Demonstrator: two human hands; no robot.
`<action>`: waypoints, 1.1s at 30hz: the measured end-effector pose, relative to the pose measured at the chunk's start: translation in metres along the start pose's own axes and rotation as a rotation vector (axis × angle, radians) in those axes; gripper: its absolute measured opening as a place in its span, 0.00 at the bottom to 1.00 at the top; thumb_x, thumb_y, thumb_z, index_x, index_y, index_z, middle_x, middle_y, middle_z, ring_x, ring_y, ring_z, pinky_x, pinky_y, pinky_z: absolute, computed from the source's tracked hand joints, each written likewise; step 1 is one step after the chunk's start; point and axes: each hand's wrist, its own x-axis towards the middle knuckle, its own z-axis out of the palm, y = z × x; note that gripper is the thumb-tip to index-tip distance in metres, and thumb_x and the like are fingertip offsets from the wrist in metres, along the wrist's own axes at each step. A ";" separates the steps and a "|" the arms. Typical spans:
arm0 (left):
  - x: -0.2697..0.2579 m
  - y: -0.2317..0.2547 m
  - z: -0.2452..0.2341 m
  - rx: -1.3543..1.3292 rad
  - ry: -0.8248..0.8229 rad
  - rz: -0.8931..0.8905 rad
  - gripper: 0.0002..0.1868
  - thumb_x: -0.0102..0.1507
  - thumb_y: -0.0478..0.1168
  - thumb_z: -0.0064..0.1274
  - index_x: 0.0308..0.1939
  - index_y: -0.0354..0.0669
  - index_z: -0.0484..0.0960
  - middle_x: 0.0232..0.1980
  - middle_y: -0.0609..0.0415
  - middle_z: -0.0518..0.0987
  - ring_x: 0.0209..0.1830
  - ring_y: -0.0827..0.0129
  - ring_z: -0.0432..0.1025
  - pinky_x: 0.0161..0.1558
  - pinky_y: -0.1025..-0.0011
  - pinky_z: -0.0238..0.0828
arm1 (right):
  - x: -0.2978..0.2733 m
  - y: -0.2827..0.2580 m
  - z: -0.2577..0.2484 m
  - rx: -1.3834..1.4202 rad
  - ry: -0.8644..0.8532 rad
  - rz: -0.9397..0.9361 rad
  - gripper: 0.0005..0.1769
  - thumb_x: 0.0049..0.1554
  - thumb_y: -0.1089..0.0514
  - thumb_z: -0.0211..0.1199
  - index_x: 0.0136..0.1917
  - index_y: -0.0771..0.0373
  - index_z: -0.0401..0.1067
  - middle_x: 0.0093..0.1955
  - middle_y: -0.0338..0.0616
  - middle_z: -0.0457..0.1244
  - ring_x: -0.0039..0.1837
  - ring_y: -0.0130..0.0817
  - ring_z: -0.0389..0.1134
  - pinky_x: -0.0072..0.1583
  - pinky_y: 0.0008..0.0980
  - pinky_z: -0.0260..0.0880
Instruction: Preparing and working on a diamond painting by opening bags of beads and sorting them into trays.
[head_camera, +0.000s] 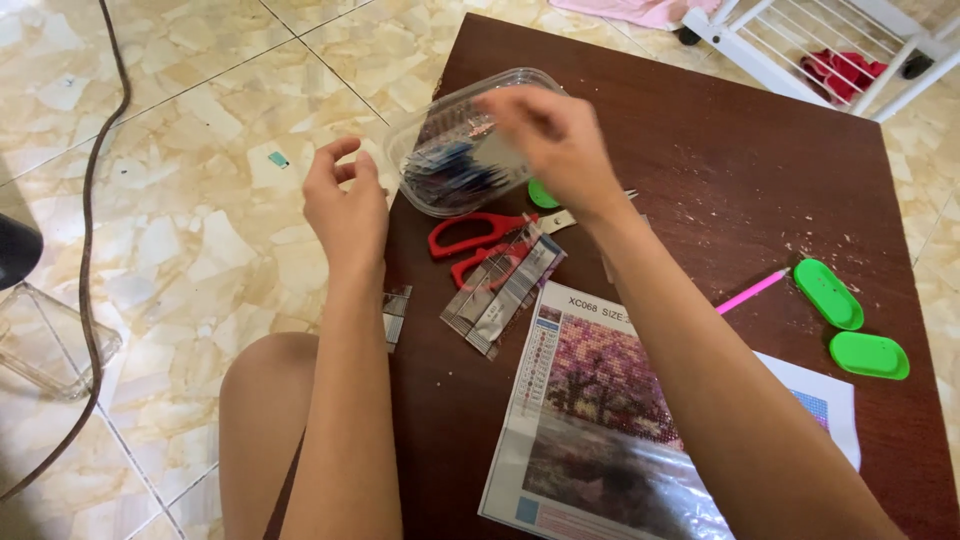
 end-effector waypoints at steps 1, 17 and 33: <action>0.002 -0.005 -0.002 0.000 -0.006 0.002 0.11 0.63 0.44 0.44 0.47 0.56 0.79 0.39 0.61 0.78 0.27 0.73 0.73 0.40 0.72 0.71 | -0.008 -0.003 -0.005 -0.003 0.005 0.001 0.13 0.65 0.56 0.53 0.58 0.63 0.74 0.49 0.42 0.69 0.42 0.23 0.62 0.39 0.17 0.58; -0.074 -0.057 -0.007 0.520 0.012 0.561 0.04 0.62 0.41 0.55 0.35 0.47 0.79 0.31 0.52 0.78 0.34 0.50 0.77 0.40 0.53 0.72 | -0.188 -0.003 -0.050 -0.159 0.442 0.324 0.02 0.56 0.61 0.70 0.43 0.60 0.78 0.32 0.40 0.67 0.38 0.22 0.66 0.44 0.23 0.70; -0.084 -0.026 0.017 0.699 -0.456 0.549 0.08 0.55 0.49 0.65 0.31 0.52 0.88 0.47 0.47 0.74 0.53 0.42 0.71 0.51 0.54 0.72 | -0.175 -0.011 -0.052 -0.423 0.336 0.357 0.04 0.55 0.55 0.69 0.39 0.54 0.81 0.30 0.39 0.69 0.38 0.33 0.73 0.43 0.31 0.72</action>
